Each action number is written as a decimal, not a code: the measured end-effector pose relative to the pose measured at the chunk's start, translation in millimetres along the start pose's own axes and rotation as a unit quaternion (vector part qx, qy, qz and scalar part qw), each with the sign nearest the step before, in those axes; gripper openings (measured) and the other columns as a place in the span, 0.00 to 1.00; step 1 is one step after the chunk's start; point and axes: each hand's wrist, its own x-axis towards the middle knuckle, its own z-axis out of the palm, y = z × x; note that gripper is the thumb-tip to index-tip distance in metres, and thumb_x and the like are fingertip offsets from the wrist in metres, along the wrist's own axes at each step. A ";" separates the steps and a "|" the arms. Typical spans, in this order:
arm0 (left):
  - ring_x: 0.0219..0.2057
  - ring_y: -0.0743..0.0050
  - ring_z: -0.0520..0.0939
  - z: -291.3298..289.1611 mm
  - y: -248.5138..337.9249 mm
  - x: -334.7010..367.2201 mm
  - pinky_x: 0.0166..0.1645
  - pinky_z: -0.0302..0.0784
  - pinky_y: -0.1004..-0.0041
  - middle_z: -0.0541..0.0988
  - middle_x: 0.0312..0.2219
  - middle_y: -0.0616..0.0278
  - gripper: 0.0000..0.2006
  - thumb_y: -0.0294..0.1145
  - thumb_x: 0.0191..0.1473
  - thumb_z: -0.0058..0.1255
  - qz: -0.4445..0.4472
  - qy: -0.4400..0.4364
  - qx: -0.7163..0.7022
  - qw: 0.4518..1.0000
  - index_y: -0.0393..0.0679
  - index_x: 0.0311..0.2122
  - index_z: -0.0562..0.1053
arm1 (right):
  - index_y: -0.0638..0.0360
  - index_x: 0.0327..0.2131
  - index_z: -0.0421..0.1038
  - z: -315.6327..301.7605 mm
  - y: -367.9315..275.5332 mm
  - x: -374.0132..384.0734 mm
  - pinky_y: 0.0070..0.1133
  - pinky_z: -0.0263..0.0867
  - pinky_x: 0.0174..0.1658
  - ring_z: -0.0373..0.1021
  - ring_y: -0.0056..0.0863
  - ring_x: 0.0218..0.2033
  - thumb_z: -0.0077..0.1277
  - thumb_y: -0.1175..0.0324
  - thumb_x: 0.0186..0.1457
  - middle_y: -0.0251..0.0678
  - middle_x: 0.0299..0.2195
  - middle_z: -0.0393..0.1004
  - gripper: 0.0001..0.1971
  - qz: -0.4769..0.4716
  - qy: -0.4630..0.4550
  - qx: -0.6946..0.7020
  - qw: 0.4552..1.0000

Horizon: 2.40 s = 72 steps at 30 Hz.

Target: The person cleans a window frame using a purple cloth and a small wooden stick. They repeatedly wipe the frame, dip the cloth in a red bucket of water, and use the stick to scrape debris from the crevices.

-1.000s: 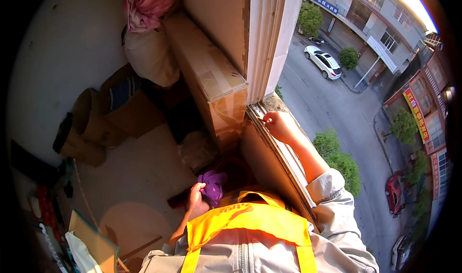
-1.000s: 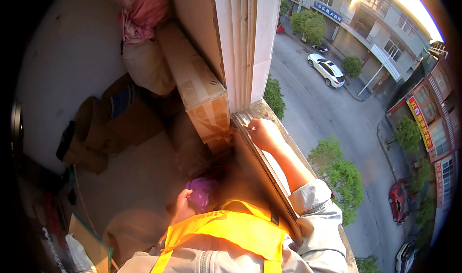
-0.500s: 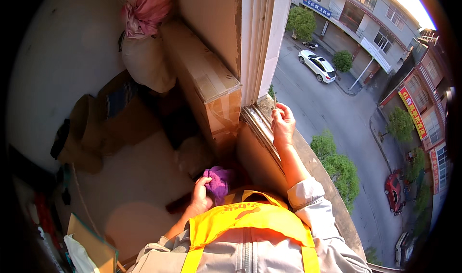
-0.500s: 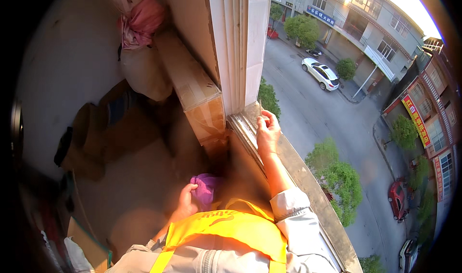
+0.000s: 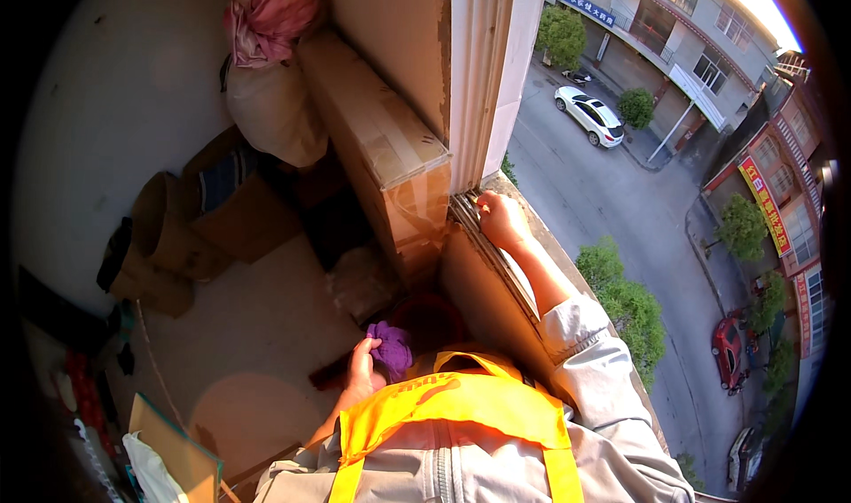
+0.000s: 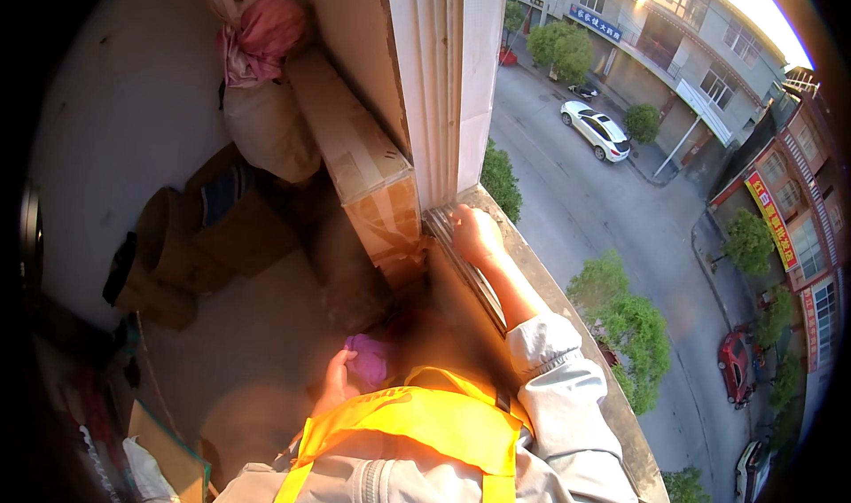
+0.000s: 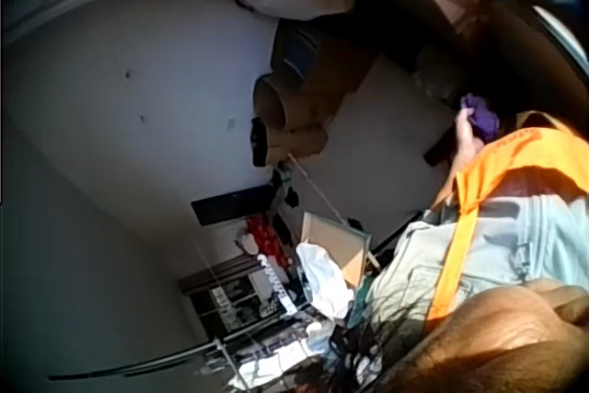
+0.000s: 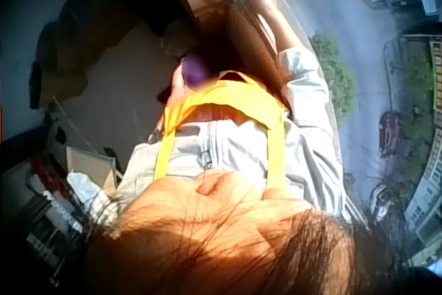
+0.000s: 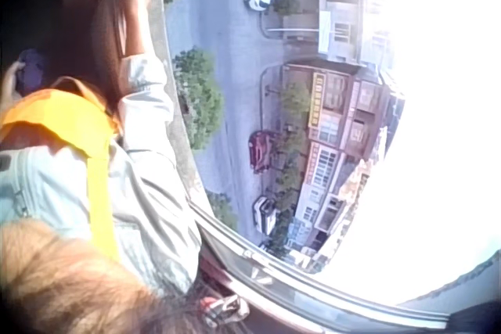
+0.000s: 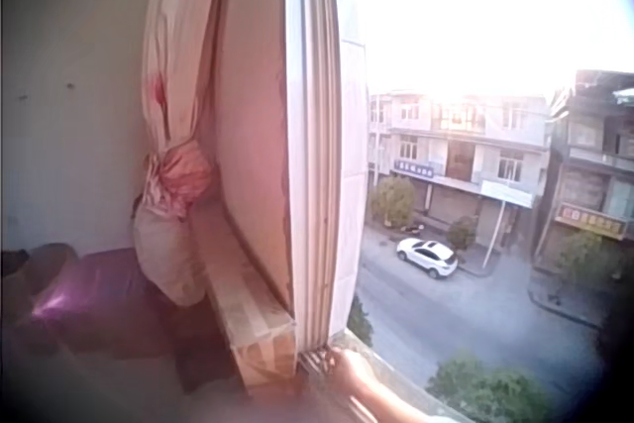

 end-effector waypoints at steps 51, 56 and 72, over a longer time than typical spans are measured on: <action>0.50 0.39 0.67 225.0 -6.9 -20.1 0.57 0.63 0.53 0.67 0.49 0.44 0.24 0.40 0.55 0.55 0.572 -0.255 0.648 0.434 0.36 0.52 0.69 | 0.60 0.34 0.74 -146.5 79.8 -40.0 0.15 0.57 0.25 0.61 0.10 0.23 0.55 0.65 0.61 0.21 0.20 0.65 0.08 0.017 0.116 0.256 0.960; 0.55 0.46 0.66 282.8 -4.9 50.8 0.62 0.58 0.54 0.67 0.55 0.45 0.36 0.55 0.52 0.55 0.559 -0.186 0.769 0.247 0.35 0.57 0.66 | 0.61 0.37 0.73 -178.2 45.9 -146.2 0.12 0.54 0.24 0.60 0.08 0.23 0.53 0.67 0.62 0.21 0.23 0.67 0.07 0.075 0.183 0.378 0.904; 0.61 0.44 0.63 305.8 16.2 92.4 0.65 0.53 0.54 0.65 0.60 0.44 0.29 0.36 0.57 0.50 0.487 -0.212 0.832 0.161 0.31 0.60 0.62 | 0.64 0.38 0.69 -116.8 70.4 -416.8 0.20 0.60 0.28 0.64 0.28 0.25 0.52 0.76 0.58 0.37 0.26 0.69 0.05 0.308 0.450 -0.054 0.837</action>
